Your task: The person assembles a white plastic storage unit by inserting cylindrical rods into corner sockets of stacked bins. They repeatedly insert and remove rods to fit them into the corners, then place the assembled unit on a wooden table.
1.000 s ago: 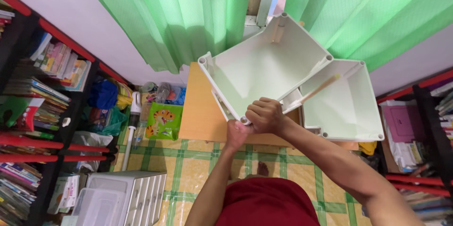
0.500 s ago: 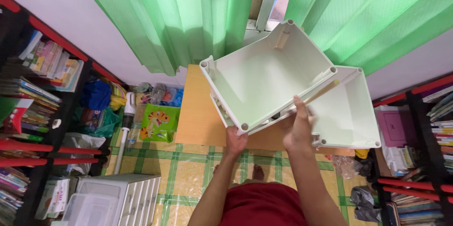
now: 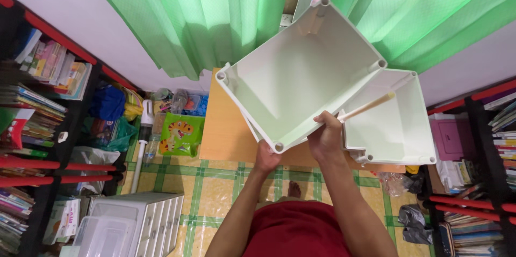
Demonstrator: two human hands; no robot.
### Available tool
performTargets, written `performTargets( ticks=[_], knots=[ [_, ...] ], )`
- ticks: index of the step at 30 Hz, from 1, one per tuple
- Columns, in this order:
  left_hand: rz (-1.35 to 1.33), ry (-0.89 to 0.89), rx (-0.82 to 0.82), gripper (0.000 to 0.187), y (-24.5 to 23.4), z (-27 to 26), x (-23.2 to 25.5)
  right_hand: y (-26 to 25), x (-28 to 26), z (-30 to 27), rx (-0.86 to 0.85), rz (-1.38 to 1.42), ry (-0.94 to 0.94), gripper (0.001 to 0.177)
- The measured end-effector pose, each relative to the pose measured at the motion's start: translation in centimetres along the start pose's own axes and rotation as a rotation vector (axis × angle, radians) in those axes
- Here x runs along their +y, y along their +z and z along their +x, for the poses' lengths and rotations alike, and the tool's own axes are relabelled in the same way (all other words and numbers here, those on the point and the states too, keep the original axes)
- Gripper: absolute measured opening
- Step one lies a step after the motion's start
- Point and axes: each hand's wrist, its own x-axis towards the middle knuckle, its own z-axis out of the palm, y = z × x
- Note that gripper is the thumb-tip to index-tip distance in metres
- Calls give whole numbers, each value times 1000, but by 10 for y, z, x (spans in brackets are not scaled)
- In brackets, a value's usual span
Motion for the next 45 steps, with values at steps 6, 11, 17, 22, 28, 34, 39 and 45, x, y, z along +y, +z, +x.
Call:
performTargets(
  ticks=[6, 11, 17, 22, 28, 34, 39, 45],
  knots=[
    [-62, -92, -61, 26, 3, 1, -11, -12, 4, 7, -20, 15, -55, 18],
    [-32, -1, 15, 17, 4, -1, -24, -6, 16, -3, 47, 78, -132, 16],
    [25, -147, 133, 12, 5, 0, -19, 7, 15, -27, 214, 18, -157, 36],
    [32, -37, 62, 15, 3, -2, 6, -11, 13, -22, 43, 48, -145, 24],
    [-47, 32, -74, 24, 2, 0, 28, -43, 10, -3, -96, 21, -102, 29],
    [-50, 46, -74, 21, 2, -4, 12, -14, -2, -8, -93, -41, -73, 41],
    [59, 41, 82, 8, 4, 3, -8, 10, -2, -24, 33, 50, -14, 66],
    [14, -4, 49, 8, 6, -9, -12, -41, 35, 13, 93, 435, 225, 79]
  ],
)
